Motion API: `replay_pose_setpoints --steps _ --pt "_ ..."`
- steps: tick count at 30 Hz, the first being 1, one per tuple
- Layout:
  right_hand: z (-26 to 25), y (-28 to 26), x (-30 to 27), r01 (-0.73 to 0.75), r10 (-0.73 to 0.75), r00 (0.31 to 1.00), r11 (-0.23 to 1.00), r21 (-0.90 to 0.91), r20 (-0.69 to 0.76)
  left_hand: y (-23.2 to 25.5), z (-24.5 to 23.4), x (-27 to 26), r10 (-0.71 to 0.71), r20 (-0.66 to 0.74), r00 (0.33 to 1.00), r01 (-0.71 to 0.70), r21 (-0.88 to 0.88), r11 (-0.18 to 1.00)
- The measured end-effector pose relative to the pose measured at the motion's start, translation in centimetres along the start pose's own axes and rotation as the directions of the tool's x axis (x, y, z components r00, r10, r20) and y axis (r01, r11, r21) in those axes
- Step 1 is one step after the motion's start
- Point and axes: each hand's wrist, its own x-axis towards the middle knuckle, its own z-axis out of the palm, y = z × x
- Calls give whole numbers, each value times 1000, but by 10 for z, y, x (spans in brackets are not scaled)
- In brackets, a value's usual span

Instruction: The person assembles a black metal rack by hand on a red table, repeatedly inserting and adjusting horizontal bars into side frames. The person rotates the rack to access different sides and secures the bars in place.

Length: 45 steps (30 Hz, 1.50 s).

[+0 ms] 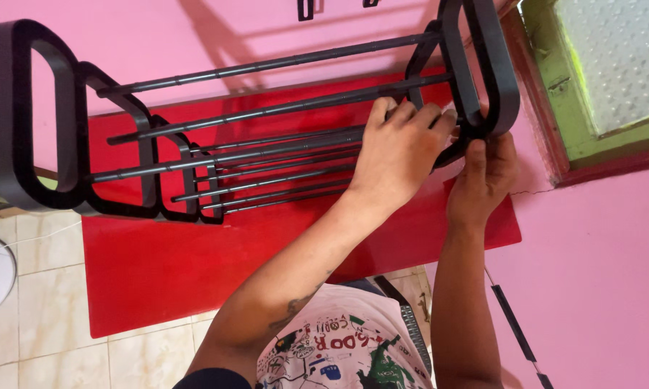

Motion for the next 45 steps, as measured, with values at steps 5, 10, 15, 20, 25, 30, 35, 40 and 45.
replay_pose_setpoints --steps 5,10,15,20,25,30,35,40,45 --pt "1 3 -4 -87 76 994 984 -155 -79 2 -23 -8 96 -268 959 -88 41 995" --pt "-1 8 -1 -16 -6 997 959 -282 -77 -25 -90 -114 -45 -546 836 91 57 994" --pt "6 18 -8 85 -118 987 958 -275 -108 -64 -113 -188 -468 -742 480 544 -167 823" --pt "22 14 -7 192 -288 952 833 -519 -109 -112 -111 -196 -591 -651 476 406 -433 804" --pt "23 14 -2 87 -178 963 916 -391 -203 -128 -110 -194 -610 -641 466 362 -491 792" --pt "19 24 5 121 -227 951 897 -424 -209 -139 -126 -195 -643 -611 462 362 -532 765" --pt "10 26 8 127 -209 958 923 -362 -197 -143 -134 -194 -629 -569 529 353 -527 773" --pt "-6 18 18 16 -114 971 909 -417 -210 -141 -138 -193 -553 -582 596 361 -421 832" --pt "13 25 -5 118 -350 889 798 -591 -296 -150 -145 -197 -535 -565 628 348 -411 843"
